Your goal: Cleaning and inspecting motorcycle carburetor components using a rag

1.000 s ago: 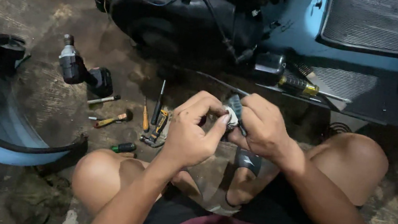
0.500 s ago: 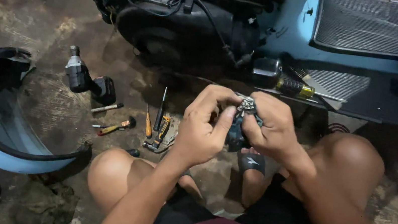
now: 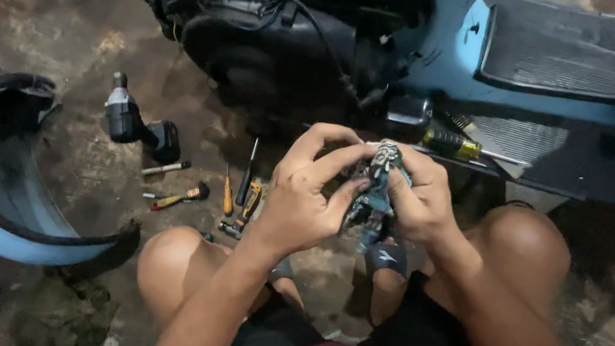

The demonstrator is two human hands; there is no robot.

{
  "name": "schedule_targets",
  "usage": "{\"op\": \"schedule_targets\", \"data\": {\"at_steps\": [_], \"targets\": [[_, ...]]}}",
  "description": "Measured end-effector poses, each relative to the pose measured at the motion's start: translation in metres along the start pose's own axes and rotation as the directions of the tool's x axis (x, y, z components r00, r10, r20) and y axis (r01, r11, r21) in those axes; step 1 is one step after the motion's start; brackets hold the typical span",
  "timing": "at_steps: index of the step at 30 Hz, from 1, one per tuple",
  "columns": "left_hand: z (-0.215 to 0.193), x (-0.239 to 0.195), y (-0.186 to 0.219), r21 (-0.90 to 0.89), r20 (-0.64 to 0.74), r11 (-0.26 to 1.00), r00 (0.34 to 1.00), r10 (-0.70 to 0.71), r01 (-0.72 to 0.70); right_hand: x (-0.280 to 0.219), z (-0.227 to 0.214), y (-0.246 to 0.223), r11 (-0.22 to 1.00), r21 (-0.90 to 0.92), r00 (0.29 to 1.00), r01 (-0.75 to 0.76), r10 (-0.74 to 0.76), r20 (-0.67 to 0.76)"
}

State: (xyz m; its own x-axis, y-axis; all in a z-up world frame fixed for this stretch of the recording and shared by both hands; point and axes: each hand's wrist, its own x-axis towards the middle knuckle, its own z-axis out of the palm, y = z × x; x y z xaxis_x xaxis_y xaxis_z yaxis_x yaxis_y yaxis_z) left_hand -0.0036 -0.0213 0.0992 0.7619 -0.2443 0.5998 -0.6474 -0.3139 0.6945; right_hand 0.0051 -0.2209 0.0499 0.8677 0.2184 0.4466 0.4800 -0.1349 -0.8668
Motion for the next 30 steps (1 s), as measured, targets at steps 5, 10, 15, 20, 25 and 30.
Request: {"op": "schedule_targets", "data": {"at_steps": [5,10,15,20,25,30], "targets": [[-0.001,-0.003,-0.01,0.04,0.001,0.998,0.999,-0.041,0.041,0.003,0.015,0.022,0.996,0.029,0.996,-0.083,0.084,-0.039],[-0.018,-0.004,-0.021,0.178,-0.027,0.982,0.998,-0.065,0.069,0.017,0.036,0.025,0.946,0.25,0.978,-0.207,0.197,0.064],[-0.029,-0.007,-0.021,0.184,-0.001,0.978,0.995,-0.104,0.102,0.019,0.038,0.029,0.948,0.254,0.978,-0.194,0.166,0.125],[-0.023,-0.012,-0.023,0.149,-0.068,0.977,0.987,-0.144,0.153,0.022,0.044,0.027,0.898,0.346,0.962,-0.271,0.234,0.143],[-0.019,-0.016,-0.029,0.062,-0.186,0.973,0.961,-0.205,0.22,0.026,0.043,0.044,0.841,0.435,0.943,-0.322,0.244,0.226],[-0.023,-0.018,-0.024,-0.053,-0.234,0.966,0.937,-0.258,0.253,0.024,0.048,0.035,0.811,0.474,0.938,-0.342,0.266,0.221]]}}
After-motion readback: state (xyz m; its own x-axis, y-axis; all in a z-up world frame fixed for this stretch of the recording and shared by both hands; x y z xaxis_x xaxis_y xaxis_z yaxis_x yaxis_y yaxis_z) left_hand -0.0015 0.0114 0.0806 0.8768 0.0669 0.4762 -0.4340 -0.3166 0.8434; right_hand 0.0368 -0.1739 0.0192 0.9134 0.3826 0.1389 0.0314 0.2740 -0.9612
